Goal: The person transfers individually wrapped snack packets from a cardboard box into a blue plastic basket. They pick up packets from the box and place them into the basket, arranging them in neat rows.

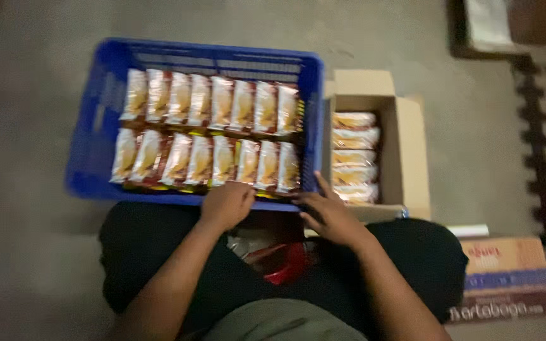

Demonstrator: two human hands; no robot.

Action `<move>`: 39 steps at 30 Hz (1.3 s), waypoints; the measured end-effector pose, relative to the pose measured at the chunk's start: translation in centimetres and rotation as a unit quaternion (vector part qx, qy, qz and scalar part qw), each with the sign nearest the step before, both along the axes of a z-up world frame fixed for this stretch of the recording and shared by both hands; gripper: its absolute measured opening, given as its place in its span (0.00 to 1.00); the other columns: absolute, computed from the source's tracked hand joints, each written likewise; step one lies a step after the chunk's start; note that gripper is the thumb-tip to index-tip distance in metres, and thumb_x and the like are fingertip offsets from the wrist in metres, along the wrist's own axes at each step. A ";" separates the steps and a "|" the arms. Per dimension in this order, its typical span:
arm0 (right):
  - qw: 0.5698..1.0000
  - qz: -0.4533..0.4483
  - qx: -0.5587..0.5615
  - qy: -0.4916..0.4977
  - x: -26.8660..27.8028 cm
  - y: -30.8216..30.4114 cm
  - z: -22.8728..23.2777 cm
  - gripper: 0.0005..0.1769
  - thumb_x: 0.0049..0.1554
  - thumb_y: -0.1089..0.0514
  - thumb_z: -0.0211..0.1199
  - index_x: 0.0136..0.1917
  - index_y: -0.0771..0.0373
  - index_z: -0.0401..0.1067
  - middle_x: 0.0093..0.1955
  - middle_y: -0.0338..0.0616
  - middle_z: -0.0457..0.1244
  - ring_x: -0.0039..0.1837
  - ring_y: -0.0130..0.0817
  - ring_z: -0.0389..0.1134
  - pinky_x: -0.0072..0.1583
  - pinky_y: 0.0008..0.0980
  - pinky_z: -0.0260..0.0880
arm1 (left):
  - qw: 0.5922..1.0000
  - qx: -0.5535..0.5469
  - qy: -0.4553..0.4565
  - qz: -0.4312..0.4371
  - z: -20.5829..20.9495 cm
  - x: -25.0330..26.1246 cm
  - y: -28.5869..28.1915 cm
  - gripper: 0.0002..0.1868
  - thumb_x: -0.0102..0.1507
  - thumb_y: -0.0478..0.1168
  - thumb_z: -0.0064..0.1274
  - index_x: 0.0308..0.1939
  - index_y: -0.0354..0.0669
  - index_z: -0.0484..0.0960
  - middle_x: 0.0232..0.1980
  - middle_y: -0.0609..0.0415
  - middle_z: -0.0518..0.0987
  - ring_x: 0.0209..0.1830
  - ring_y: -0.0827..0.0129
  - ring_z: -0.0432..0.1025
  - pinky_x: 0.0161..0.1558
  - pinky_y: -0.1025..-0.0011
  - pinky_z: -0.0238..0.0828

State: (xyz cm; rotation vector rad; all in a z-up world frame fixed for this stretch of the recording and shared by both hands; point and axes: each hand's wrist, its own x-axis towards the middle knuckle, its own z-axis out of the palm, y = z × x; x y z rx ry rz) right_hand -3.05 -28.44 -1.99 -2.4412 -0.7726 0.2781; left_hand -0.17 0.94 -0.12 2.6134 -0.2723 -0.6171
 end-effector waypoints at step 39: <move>0.961 -0.190 -0.170 -0.107 15.6 -12.4 -14.7 0.25 0.41 0.72 0.63 0.52 0.62 0.64 0.59 0.51 0.59 0.61 0.54 0.58 0.57 0.48 0.62 | 0.990 0.054 0.100 -0.082 -5.1 2.3 2.2 0.14 0.66 0.55 0.44 0.41 0.57 0.82 0.39 0.57 0.82 0.40 0.63 0.77 0.44 0.65 0.69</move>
